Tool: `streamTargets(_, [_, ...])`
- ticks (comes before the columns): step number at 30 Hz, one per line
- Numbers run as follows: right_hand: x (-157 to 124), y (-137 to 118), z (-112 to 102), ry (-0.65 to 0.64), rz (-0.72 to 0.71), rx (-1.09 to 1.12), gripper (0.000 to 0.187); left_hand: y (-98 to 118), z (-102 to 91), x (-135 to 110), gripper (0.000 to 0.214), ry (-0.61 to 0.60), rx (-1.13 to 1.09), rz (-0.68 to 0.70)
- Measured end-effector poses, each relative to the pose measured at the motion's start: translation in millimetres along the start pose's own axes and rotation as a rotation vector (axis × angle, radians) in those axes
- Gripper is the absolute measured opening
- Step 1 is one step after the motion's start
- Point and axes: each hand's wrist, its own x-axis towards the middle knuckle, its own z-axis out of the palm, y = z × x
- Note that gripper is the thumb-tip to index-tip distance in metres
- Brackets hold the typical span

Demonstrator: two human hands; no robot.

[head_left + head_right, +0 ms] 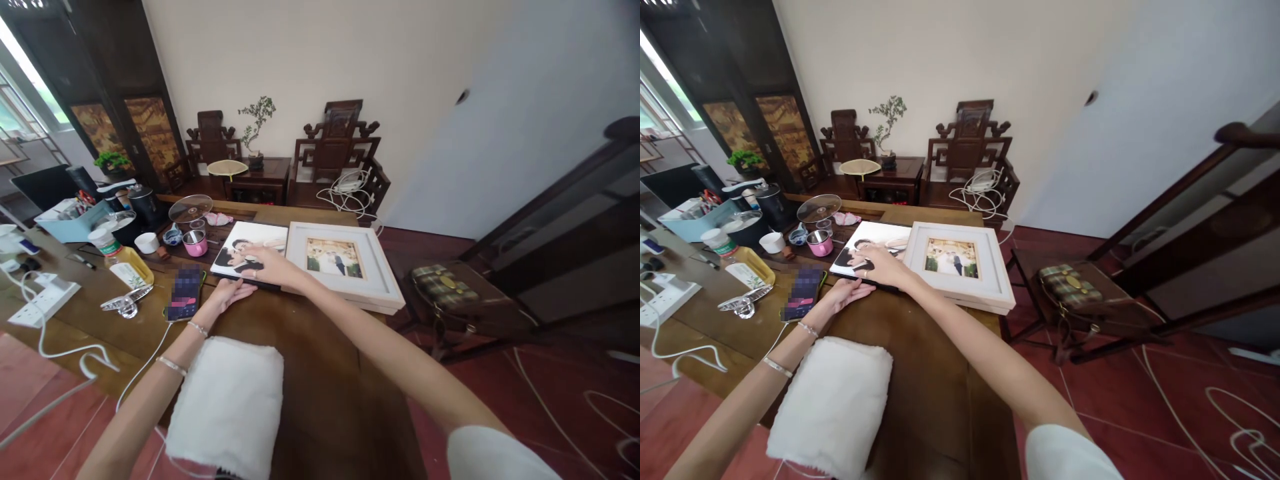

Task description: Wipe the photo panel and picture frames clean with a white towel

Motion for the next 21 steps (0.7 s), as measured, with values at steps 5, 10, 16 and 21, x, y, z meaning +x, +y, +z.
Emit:
streamTargets(5, [-74.3,13.9,-49.3,0.402,0.111,0.064,0.035,2.3,1.4,-7.3,0.021,-0.001,0.192,0.043])
streamTargets(10, [-151.4,106.7,-55.6,0.482,0.733,-0.188,0.044,19.0,22.8,-17.9,0.036,-0.048,0.568,0.119])
streamTargets(16, [-191.2,157.5,-47.6,0.265,1.048,-0.250,0.052,47.0,90.3,1.2,0.029,0.100,1.025,0.358])
streamTargets(21, [-183.6,156.1,-48.0,0.148,1.095,-0.251,0.050,45.7,130.5,27.3,0.030,0.161,1.303,0.437])
